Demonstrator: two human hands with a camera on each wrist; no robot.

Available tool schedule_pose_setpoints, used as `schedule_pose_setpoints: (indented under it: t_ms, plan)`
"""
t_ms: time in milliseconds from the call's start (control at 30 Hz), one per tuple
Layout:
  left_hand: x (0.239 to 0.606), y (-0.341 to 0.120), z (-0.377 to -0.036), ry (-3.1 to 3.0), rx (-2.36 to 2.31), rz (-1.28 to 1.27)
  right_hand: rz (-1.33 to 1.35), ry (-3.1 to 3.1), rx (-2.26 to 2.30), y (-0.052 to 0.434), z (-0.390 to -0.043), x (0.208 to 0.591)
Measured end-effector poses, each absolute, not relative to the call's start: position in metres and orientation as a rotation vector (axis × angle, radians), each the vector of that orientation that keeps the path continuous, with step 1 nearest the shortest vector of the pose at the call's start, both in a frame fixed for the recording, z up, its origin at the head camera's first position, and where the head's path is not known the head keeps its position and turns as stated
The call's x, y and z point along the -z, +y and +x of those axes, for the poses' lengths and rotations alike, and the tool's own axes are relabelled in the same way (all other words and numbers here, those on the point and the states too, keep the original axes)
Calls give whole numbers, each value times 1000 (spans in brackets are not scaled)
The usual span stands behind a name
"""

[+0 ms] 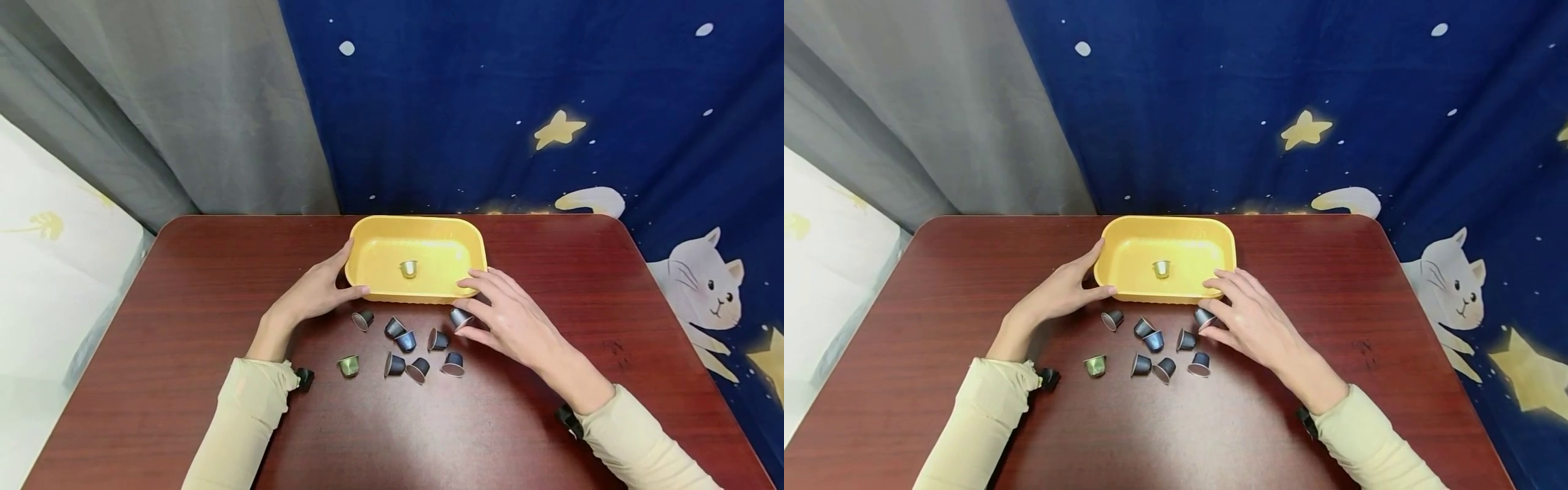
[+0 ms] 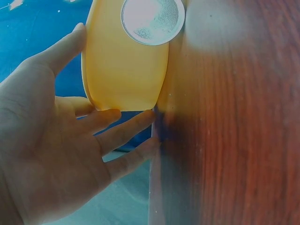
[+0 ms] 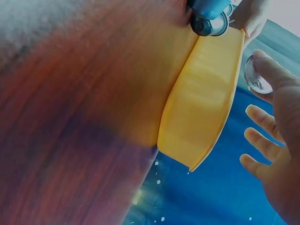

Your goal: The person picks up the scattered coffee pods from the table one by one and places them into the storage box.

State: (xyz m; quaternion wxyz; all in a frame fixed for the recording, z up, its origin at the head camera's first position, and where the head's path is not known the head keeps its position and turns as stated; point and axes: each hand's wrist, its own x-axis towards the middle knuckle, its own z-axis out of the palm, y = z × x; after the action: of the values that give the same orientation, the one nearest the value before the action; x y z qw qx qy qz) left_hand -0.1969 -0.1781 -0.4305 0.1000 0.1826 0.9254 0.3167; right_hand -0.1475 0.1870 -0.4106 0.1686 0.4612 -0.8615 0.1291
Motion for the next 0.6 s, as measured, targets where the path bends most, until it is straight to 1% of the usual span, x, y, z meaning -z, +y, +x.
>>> schedule_pose_setpoints:
  t_ms: [600]
  plan:
    - [430,-178,-197,2739,-936,546,1297,-2434,-356,187,-161,407]
